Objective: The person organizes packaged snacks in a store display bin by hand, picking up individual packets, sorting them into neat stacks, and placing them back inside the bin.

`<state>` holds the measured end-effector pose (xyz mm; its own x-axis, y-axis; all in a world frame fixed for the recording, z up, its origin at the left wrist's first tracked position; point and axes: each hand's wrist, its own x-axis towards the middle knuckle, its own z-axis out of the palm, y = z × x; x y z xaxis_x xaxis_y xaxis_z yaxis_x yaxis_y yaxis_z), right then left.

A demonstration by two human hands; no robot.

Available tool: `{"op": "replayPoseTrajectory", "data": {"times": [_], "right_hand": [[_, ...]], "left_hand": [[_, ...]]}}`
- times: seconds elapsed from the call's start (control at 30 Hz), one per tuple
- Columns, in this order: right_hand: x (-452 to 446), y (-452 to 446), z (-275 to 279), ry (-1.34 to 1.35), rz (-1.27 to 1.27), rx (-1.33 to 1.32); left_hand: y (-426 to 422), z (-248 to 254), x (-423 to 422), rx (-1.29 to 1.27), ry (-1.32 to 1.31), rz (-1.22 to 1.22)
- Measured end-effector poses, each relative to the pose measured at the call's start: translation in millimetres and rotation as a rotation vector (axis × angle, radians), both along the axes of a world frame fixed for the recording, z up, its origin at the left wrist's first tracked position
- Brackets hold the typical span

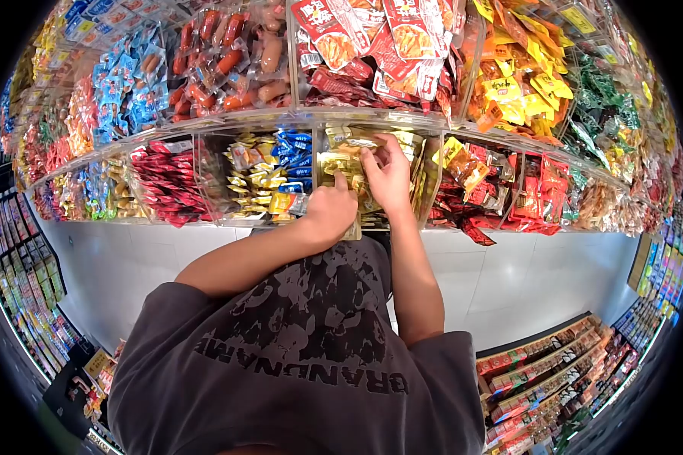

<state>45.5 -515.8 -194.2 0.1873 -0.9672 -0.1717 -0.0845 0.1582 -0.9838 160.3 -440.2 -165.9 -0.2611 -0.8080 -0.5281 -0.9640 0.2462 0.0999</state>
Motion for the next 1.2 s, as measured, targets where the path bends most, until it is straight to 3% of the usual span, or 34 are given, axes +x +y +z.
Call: {"op": "replayPoseTrajectory", "data": {"times": [0.17, 0.3, 0.37, 0.47, 0.5, 0.6, 0.67, 0.8, 0.87, 0.93, 1.07, 1.13, 1.2], "right_hand": [[8, -6, -11, 0.128, -0.025, -0.130], [8, -11, 21, 0.120, -0.002, -0.058], [5, -17, 21, 0.333, 0.140, 0.067], [12, -17, 17, 0.521, 0.270, -0.073], [14, -18, 24, 0.615, 0.339, -0.008], [18, -22, 41, 0.721, 0.380, -0.009], [17, -27, 42, 0.760, 0.462, 0.002], [15, -22, 25, 0.792, 0.582, -0.105], [18, -20, 20, 0.836, 0.618, -0.046], [24, -19, 18, 0.853, 0.630, -0.139], [33, -32, 9, 0.905, 0.723, -0.004], [40, -36, 7, 0.925, 0.689, -0.062], [48, -42, 9, 1.031, 0.677, 0.088]], "left_hand": [[-3, -4, 4, 0.025, 0.012, -0.006], [-4, 4, 6, 0.065, 0.018, -0.020], [-2, 3, 6, 0.027, 0.011, -0.002], [1, -7, 6, 0.001, 0.030, -0.005], [-2, -6, 7, 0.002, 0.030, -0.003], [-7, -5, 9, 0.142, 0.051, -0.056], [-2, -12, 8, -0.052, 0.042, -0.039], [-5, -24, 2, -0.051, 0.066, 0.033], [-6, -20, 2, 0.129, 0.133, 0.043], [1, -15, 2, 0.117, 0.123, 0.042], [5, -6, 0, 0.084, 0.067, 0.057], [4, -5, -1, 0.096, 0.065, 0.076], [3, -3, -1, 0.108, 0.062, 0.093]]}}
